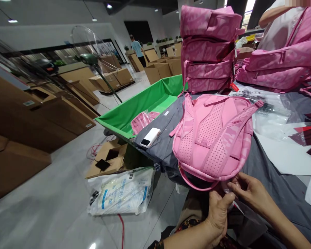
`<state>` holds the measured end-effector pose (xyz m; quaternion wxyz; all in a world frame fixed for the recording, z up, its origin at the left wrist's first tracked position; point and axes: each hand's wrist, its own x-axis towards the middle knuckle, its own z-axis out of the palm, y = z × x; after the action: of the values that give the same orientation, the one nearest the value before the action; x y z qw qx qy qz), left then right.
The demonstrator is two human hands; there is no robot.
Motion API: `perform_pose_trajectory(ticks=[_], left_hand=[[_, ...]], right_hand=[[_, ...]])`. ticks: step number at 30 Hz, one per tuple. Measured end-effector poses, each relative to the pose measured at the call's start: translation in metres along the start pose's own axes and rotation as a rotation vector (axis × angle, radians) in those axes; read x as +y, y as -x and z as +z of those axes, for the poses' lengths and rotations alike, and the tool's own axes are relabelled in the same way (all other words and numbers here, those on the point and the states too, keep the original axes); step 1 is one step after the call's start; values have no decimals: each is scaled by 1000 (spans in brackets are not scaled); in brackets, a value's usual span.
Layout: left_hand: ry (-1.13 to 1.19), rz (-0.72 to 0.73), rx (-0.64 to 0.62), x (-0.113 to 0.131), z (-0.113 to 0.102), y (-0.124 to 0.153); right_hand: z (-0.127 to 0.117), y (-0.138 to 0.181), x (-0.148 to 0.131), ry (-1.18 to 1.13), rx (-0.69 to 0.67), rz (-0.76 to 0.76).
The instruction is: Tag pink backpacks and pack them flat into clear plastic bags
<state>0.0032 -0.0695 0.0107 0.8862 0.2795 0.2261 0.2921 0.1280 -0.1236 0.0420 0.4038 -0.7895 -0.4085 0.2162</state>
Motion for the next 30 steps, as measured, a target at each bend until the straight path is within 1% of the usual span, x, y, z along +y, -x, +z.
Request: perform_pose_trajectory(ticks=[2,4,5,7,10,12,15,18,20,21,24,25,27,30], left_hand=[[19,-34,48,-1,0,0],[8,-72,121,-2,1,-1],[-1,-81,151,-2,1,-2],[-13,-96,202,-3,3,-4],[-20,-115,229,-5,2,-6],[-23,-117,229,-5,2,-7],[-25,-100,217,-3,1,-8],[-29,-65,170,0,1,-8],[-24,-53,154,2,1,-8],[-23,-57,161,2,1,-7],[-26,-94,200,3,-1,-7],[-28,-104,204,3,-2,-7],[-33,-114,202,3,-3,-7],[-48,-115,204,4,-4,-8]], right_hand=[[0,-1,1,-16,-17,19],[-3,-2,1,-58,-34,29],[-4,-2,2,-103,-58,32],[-8,-3,4,-235,-151,35],[-11,-3,8,-416,-291,34],[-8,-3,12,-443,-313,39],[3,-3,19,-401,-295,78],[14,0,22,-310,-165,95],[19,2,23,-299,-98,101],[21,3,22,-334,-97,117],[27,4,23,-504,-160,208],[29,4,24,-527,-162,233],[33,4,27,-500,-135,254],[35,3,30,-391,-73,246]])
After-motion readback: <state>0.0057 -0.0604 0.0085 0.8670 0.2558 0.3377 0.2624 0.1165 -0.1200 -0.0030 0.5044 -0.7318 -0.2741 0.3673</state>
